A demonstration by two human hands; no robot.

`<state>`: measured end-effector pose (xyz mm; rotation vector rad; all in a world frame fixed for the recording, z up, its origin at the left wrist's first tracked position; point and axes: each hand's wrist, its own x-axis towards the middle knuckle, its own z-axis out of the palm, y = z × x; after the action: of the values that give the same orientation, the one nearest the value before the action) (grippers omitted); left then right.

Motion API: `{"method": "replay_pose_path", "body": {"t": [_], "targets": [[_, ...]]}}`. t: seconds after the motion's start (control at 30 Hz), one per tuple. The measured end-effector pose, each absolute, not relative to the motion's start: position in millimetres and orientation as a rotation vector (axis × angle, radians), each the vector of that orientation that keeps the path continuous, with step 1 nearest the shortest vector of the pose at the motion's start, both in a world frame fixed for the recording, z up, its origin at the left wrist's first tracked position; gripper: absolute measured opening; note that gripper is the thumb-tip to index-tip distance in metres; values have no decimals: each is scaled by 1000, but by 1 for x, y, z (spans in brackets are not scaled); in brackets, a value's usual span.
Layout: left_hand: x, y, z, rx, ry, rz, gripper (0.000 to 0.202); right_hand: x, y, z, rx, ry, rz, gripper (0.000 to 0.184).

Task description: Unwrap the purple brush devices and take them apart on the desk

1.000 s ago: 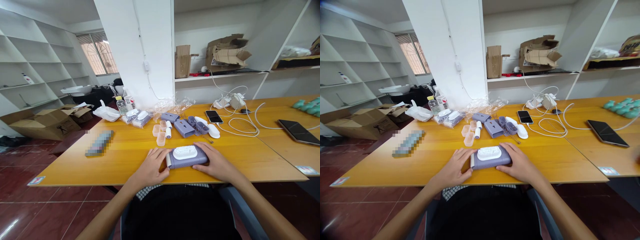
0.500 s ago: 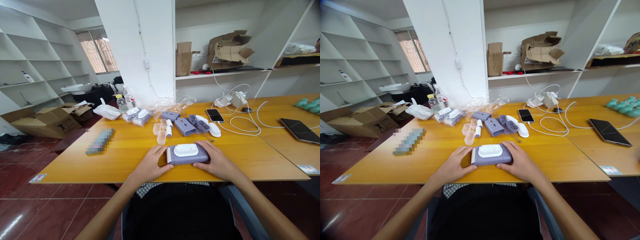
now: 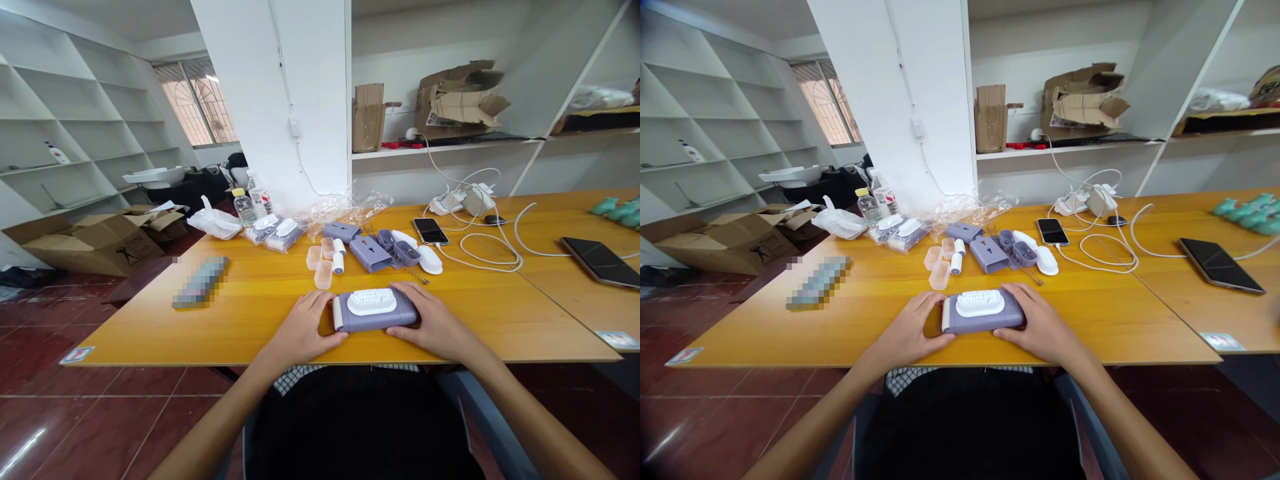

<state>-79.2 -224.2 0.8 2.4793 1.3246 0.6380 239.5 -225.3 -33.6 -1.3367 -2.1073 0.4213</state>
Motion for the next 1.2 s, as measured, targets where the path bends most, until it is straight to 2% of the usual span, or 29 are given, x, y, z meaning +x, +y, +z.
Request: {"method": "replay_pose_path", "body": {"t": [0.2, 0.47, 0.63, 1.2], "targets": [[-78, -225, 1, 2534, 1329, 619, 53, 239, -226, -34, -1339, -2102, 414, 77], [-90, -225, 2, 2517, 1103, 556, 71, 239, -226, -34, -1315, -2095, 412, 78], [-94, -222, 2, 2529, 1043, 494, 62, 239, -226, -33, -1312, -2096, 417, 77], [-94, -221, 2, 2547, 986, 499, 52, 239, -227, -32, -1321, -2095, 418, 76]]}}
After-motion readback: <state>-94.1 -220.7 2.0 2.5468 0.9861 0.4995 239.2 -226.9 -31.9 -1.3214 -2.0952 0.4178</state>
